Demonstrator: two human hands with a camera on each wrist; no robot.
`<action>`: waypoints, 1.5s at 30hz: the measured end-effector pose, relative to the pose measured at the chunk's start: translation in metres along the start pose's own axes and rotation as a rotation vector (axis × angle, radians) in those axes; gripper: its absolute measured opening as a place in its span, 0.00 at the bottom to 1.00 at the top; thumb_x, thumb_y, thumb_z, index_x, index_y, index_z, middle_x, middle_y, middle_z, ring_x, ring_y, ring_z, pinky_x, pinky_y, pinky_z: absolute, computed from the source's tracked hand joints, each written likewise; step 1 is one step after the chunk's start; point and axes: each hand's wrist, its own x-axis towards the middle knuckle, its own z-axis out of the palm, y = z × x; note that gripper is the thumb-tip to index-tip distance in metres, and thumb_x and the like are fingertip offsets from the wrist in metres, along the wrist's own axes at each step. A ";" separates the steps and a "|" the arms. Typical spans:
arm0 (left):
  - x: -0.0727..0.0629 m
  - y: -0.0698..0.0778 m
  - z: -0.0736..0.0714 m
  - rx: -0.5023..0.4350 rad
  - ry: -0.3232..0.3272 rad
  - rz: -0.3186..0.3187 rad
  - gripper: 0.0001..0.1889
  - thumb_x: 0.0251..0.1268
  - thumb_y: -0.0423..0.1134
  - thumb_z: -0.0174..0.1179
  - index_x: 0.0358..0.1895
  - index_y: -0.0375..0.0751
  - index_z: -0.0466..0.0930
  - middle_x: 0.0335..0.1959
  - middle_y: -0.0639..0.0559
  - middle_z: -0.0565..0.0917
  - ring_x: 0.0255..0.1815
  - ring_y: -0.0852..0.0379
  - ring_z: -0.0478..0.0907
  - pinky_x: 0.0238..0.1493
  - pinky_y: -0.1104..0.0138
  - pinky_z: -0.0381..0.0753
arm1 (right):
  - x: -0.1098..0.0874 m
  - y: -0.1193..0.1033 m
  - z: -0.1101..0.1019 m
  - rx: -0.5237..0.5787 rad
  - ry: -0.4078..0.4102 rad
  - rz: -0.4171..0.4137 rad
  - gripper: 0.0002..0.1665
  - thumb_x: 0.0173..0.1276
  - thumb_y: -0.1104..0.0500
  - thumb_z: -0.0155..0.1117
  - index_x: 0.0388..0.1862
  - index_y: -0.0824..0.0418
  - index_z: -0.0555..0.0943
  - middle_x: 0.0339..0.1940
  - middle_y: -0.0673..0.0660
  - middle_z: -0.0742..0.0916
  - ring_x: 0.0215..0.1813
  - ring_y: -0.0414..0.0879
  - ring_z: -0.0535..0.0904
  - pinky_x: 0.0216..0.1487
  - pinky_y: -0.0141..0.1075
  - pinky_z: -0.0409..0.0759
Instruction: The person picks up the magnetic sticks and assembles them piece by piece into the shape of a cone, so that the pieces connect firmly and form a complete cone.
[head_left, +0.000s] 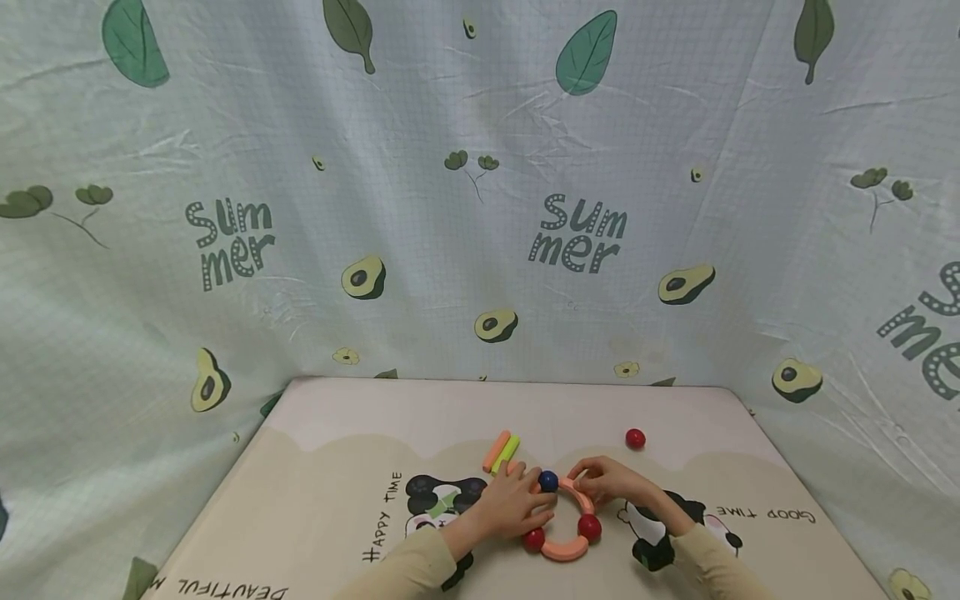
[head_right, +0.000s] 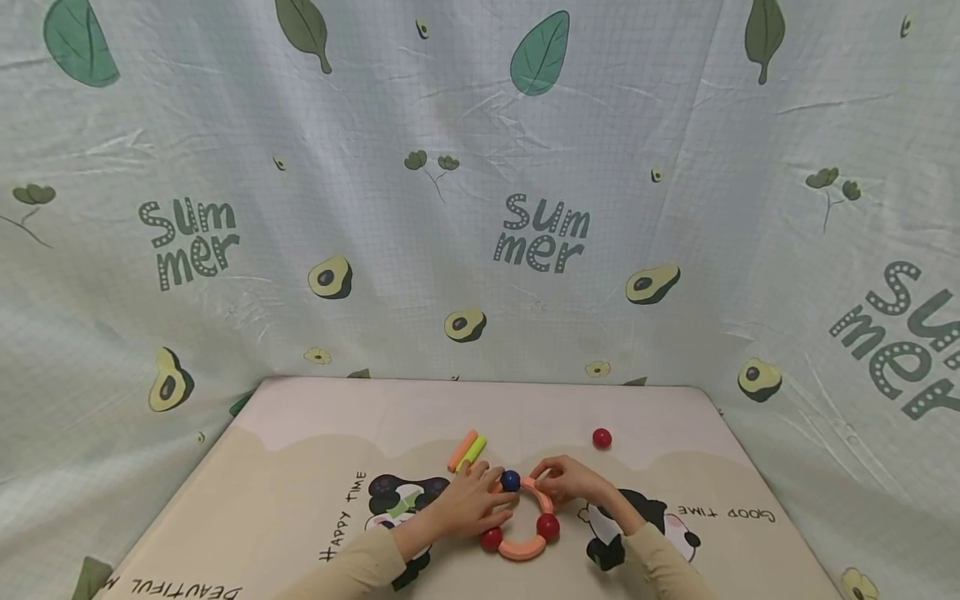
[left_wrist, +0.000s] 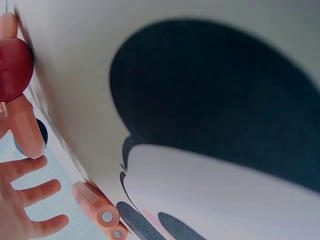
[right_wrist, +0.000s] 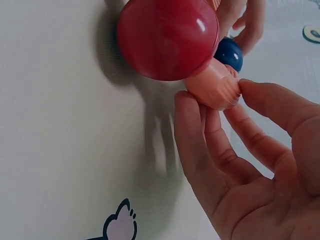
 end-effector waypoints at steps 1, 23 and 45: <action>0.000 0.000 0.000 -0.002 -0.004 -0.003 0.20 0.66 0.60 0.34 0.55 0.68 0.70 0.55 0.53 0.71 0.52 0.53 0.67 0.54 0.50 0.66 | 0.000 0.000 0.000 -0.002 0.001 0.000 0.18 0.64 0.56 0.54 0.48 0.67 0.74 0.33 0.53 0.79 0.29 0.41 0.75 0.30 0.34 0.79; -0.031 0.005 -0.010 0.101 0.313 0.223 0.07 0.57 0.58 0.52 0.33 0.65 0.76 0.25 0.64 0.72 0.26 0.65 0.64 0.50 0.58 0.69 | -0.004 0.001 0.009 -0.086 0.045 -0.009 0.13 0.59 0.61 0.60 0.43 0.64 0.77 0.30 0.53 0.79 0.22 0.39 0.75 0.24 0.31 0.77; -0.027 -0.008 -0.009 0.100 0.243 0.147 0.08 0.57 0.52 0.52 0.39 0.60 0.74 0.30 0.62 0.75 0.34 0.61 0.66 0.39 0.62 0.72 | -0.009 0.002 0.017 -0.299 0.227 -0.119 0.10 0.55 0.69 0.58 0.37 0.63 0.76 0.27 0.55 0.79 0.25 0.40 0.74 0.21 0.31 0.76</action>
